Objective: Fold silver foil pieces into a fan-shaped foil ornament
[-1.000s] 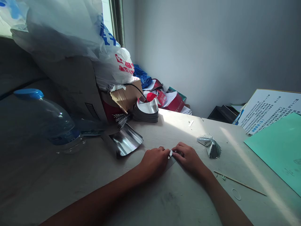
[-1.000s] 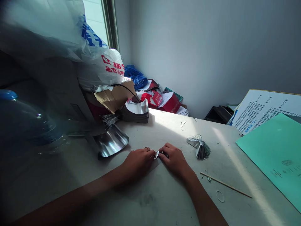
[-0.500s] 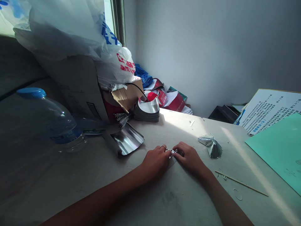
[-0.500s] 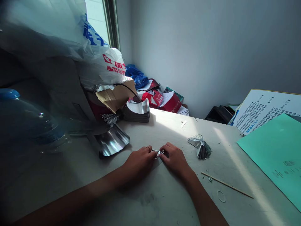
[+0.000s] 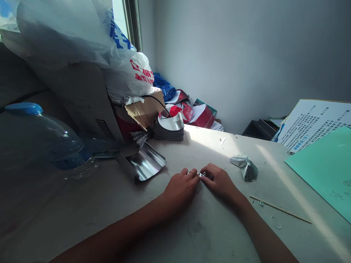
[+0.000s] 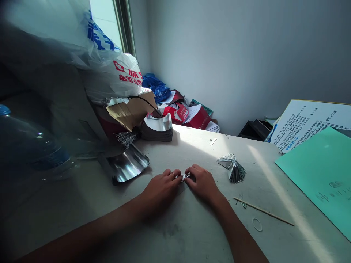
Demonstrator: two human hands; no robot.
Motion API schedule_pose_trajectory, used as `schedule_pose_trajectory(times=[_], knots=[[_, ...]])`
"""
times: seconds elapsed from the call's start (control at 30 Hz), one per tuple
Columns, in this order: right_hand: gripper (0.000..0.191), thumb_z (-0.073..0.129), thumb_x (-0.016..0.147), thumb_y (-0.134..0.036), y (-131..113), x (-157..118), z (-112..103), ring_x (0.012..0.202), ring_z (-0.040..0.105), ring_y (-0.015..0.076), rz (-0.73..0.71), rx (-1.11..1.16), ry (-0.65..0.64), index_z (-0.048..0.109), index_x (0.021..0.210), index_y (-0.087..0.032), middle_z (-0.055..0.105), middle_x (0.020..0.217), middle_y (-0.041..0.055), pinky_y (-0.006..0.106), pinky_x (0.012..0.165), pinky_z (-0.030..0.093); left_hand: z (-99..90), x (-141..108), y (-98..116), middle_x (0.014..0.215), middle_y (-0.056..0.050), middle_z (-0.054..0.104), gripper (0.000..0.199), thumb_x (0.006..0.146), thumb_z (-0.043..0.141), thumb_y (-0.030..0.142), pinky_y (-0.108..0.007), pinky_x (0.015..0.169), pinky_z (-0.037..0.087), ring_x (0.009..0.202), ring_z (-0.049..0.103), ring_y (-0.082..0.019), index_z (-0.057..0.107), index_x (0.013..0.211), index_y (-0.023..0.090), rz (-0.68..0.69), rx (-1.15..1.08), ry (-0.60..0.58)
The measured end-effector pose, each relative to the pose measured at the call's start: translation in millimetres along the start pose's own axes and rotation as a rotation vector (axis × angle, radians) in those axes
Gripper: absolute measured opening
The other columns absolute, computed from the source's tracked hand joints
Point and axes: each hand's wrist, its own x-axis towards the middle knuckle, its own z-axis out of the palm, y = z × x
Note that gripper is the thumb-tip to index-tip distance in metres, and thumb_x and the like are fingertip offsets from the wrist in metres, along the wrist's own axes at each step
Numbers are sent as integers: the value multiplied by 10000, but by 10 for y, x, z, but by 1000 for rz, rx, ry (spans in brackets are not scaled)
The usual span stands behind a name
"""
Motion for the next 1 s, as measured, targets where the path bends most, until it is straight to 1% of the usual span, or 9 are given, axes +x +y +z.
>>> schedule_pose_trajectory(times=[0.13, 0.27, 0.37, 0.6, 0.77, 0.87, 1.0], knots=[[147, 598, 937, -316, -14, -2, 4, 854, 590, 177, -7, -38, -5, 677, 1013, -219, 644, 990, 25, 299, 733, 412, 3, 5, -18, 1355, -60, 548, 373, 917, 416, 112, -345, 765, 491, 1003, 589, -229, 573, 1239, 218, -7, -7, 17], [151, 571, 958, -303, -57, -17, -6, 873, 595, 182, -26, -97, -23, 669, 1023, -208, 641, 1012, 38, 306, 750, 413, -28, 0, -25, 1337, -65, 555, 380, 909, 389, 96, -339, 759, 484, 938, 631, -213, 578, 1215, 217, -14, -43, -3], [154, 559, 967, -296, -88, -30, -14, 867, 593, 181, -28, -111, -24, 668, 1034, -211, 636, 1005, 39, 306, 749, 411, -51, -11, -23, 1336, -71, 556, 373, 914, 378, 109, -329, 738, 472, 925, 647, -214, 579, 1210, 214, -19, -69, -6], [145, 561, 967, -309, -105, -32, -20, 836, 581, 171, -6, -108, -26, 669, 980, -213, 624, 983, 30, 297, 715, 401, -26, -17, -26, 1302, -66, 569, 352, 924, 361, 127, -305, 693, 447, 881, 651, -206, 578, 1183, 224, -32, -72, 16], [145, 564, 966, -307, -120, -41, -32, 847, 579, 172, 5, -109, -34, 670, 994, -212, 621, 988, 30, 300, 712, 403, -25, -11, -20, 1297, -62, 562, 376, 928, 371, 134, -299, 680, 448, 876, 650, -200, 563, 1228, 252, -44, -68, 2], [133, 569, 964, -292, -136, -48, -39, 855, 581, 174, 4, -116, -33, 667, 1008, -214, 622, 994, 31, 304, 723, 404, -12, -4, -18, 1273, -60, 571, 368, 930, 361, 133, -314, 680, 452, 868, 648, -209, 568, 1214, 242, -48, -56, 11], [126, 571, 963, -282, -166, -49, -49, 858, 585, 180, 11, -126, -39, 663, 1011, -211, 623, 994, 35, 309, 740, 411, 5, 1, -22, 1302, -71, 561, 347, 936, 360, 141, -319, 684, 451, 866, 646, -210, 567, 1204, 219, -34, -41, 9]])
